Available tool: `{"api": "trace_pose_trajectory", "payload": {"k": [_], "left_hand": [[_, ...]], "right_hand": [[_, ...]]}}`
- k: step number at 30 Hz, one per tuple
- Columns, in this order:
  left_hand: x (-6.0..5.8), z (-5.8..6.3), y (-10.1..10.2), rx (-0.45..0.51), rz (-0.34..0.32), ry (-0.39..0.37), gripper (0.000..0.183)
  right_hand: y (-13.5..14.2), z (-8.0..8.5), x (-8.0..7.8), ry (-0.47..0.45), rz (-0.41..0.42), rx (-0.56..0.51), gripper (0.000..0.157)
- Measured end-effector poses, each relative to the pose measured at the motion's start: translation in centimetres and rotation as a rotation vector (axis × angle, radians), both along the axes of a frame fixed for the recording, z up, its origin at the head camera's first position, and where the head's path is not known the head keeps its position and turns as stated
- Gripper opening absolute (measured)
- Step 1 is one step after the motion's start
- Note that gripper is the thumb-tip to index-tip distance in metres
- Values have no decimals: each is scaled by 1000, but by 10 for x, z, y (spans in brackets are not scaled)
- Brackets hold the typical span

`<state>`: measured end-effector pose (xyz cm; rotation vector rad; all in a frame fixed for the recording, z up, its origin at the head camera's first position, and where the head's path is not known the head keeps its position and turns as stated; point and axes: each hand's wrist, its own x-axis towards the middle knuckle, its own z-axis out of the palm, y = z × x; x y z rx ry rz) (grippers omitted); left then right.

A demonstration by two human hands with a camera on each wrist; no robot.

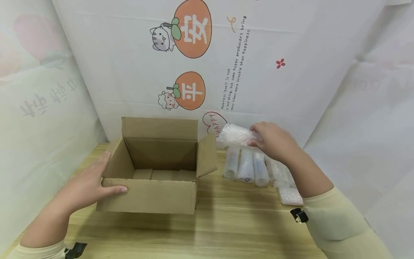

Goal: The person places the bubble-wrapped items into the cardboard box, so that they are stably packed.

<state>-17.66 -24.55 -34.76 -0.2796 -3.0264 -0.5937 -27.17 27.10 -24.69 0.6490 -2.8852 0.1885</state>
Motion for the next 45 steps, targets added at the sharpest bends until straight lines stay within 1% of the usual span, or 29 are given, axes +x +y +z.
{"api": "trace_pose_trajectory", "payload": {"k": [5, 9, 16, 22, 26, 29, 34, 37, 42, 45], "left_hand": [[0, 1, 0, 1, -5, 2, 135], [1, 2, 1, 4, -9, 6, 135], [-1, 1, 0, -8, -11, 3, 136], [-2, 1, 0, -19, -3, 0, 136], [-1, 2, 0, -18, -4, 6, 136], [0, 3, 1, -14, -11, 12, 136], [1, 5, 1, -19, -12, -1, 136], [1, 6, 1, -19, -10, -9, 137], [1, 7, 1, -17, -10, -6, 137], [1, 7, 1, -22, -9, -4, 137]], "right_hand": [[1, 13, -4, 12, -16, -18, 49], [-10, 27, -5, 23, 11, -49, 48], [-44, 48, -11, 55, 89, -64, 43], [-81, 65, -16, 27, 124, -52, 45], [-104, 72, -20, 20, 141, -55, 46], [-120, 77, -23, 23, 157, -65, 45], [-146, 84, -27, -3, 177, -80, 49], [-161, 85, -28, -7, 212, -97, 50], [-187, 81, -32, 6, 277, -111, 41], [-200, 74, -37, -12, 287, -123, 38]]}}
